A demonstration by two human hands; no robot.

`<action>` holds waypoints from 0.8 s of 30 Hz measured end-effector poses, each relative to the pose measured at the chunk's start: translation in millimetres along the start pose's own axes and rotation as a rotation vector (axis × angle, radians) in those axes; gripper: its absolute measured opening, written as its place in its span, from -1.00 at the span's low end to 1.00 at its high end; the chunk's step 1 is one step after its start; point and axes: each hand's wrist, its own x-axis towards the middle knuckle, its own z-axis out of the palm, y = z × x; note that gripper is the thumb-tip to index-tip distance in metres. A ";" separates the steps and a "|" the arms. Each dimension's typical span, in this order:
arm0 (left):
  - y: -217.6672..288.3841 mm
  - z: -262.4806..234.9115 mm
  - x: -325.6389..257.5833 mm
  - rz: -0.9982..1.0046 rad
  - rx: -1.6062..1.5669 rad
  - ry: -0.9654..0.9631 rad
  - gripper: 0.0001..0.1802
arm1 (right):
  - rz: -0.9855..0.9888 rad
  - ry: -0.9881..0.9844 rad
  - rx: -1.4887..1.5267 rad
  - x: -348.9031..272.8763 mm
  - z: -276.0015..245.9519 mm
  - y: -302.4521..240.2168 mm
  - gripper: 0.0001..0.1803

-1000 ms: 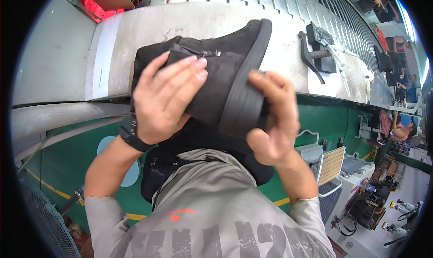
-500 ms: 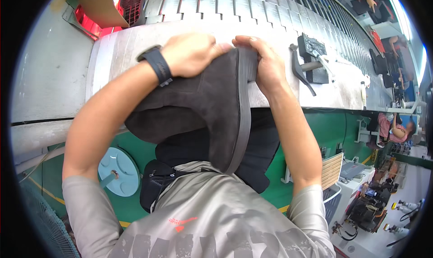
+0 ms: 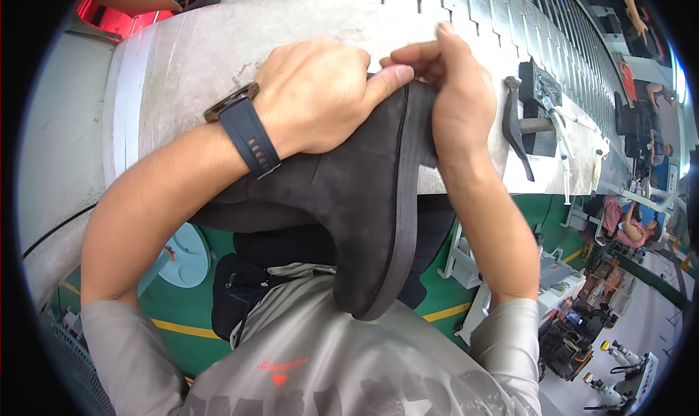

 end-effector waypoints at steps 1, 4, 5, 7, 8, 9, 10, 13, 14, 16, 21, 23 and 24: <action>-3.0 2.8 -0.3 -0.005 -0.001 -0.004 -0.25 | -0.039 0.040 -0.002 5.1 8.7 -3.8 -0.39; -16.3 6.7 3.3 -0.033 -0.021 0.099 -0.21 | -0.001 -0.052 -0.239 29.2 11.5 -9.1 -0.42; -20.5 4.5 7.7 -0.068 -0.051 0.157 -0.18 | 0.071 -0.028 -0.067 49.3 13.3 -2.9 -0.54; -29.1 0.4 18.7 -0.124 -0.106 0.206 -0.10 | -0.037 -0.070 -0.012 83.3 13.8 3.9 -0.46; -33.5 -1.4 22.9 -0.169 -0.143 0.156 -0.12 | -0.068 -0.080 -0.026 90.7 17.7 3.5 -0.46; -35.0 -4.0 22.4 -0.049 -0.068 0.182 -0.17 | -0.061 -0.081 -0.030 94.2 15.8 10.3 -0.46; -32.3 -8.7 21.4 0.074 0.008 0.211 -0.20 | -0.021 -0.114 0.094 96.5 13.6 16.7 -0.47; -7.7 -10.4 -20.4 0.360 0.164 0.323 -0.13 | 0.011 -0.055 0.188 64.0 3.6 19.0 -0.49; -0.2 -4.2 -39.1 0.405 0.213 0.183 0.21 | 0.000 0.050 0.157 40.9 -4.1 15.4 -0.49; 16.1 2.8 -70.1 0.380 0.203 0.075 0.44 | 0.106 0.083 0.212 8.4 -11.0 14.9 -0.35; 14.4 26.4 -84.1 0.352 0.162 0.118 0.73 | 0.281 -0.060 0.348 -63.5 -23.6 2.9 -0.17; 14.2 29.8 -84.1 0.351 0.178 0.149 0.75 | 0.321 -0.064 0.252 -65.9 -25.3 -0.3 -0.10; 13.9 30.1 -83.3 0.349 0.173 0.146 0.75 | 0.328 -0.063 0.250 -65.0 -24.8 -1.4 -0.10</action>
